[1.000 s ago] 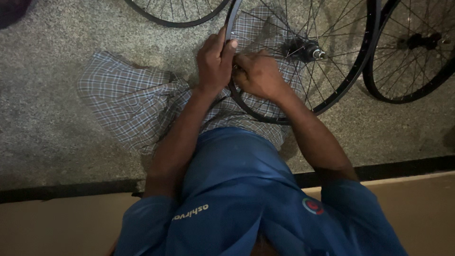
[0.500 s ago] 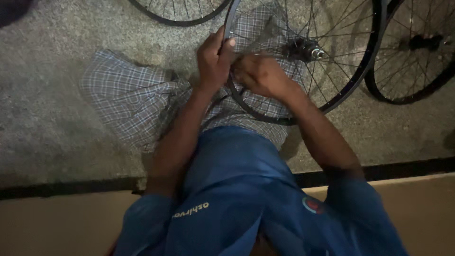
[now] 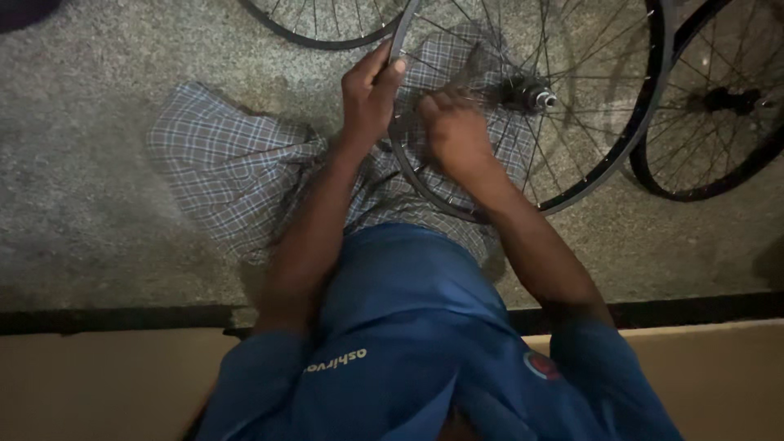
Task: The person sits on the floor and uses a spoke wrench to tighten the nipples on a bicycle wheel. They rotate the wheel periodically to access different spokes and continue the tightening process.
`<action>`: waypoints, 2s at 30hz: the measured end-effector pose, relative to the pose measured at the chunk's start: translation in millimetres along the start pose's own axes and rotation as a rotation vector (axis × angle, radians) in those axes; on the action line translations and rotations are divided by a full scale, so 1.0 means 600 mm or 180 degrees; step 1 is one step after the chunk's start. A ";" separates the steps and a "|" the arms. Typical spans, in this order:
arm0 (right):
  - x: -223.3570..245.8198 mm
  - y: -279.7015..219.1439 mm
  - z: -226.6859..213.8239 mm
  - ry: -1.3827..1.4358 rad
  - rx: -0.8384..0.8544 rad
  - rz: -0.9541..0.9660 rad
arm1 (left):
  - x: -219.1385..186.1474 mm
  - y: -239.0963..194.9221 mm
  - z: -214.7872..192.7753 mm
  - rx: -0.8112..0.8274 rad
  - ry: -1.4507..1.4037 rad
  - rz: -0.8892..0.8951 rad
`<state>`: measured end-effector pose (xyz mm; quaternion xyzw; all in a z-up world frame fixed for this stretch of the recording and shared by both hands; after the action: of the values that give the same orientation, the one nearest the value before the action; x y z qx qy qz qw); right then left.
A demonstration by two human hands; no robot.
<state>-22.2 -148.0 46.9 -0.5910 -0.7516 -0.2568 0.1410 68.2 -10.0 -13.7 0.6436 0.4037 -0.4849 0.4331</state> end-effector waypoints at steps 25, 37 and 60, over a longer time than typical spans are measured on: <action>0.002 0.007 -0.015 0.1123 0.0537 -0.0897 | 0.001 -0.026 -0.006 -0.0002 0.0296 0.0070; 0.010 0.038 0.094 -0.0023 0.1767 0.0523 | 0.127 -0.063 -0.017 -0.0288 -0.0483 -0.0484; 0.030 0.013 0.008 0.0602 0.0943 0.0123 | 0.014 -0.026 -0.008 -0.0040 -0.0599 0.0337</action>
<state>-18.8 -129.4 53.9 -0.5513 -0.7531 -0.1950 0.3015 56.4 0.1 -23.6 0.6130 0.3296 -0.5171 0.4982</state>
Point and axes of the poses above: each hand's wrist, its own y-axis towards the middle knuckle, its own z-axis out of the palm, x = y × z, the point moved 5 cm from there along y, towards the middle knuckle, and after that the axes turned 8 degrees about y, right-handed, at the moved point
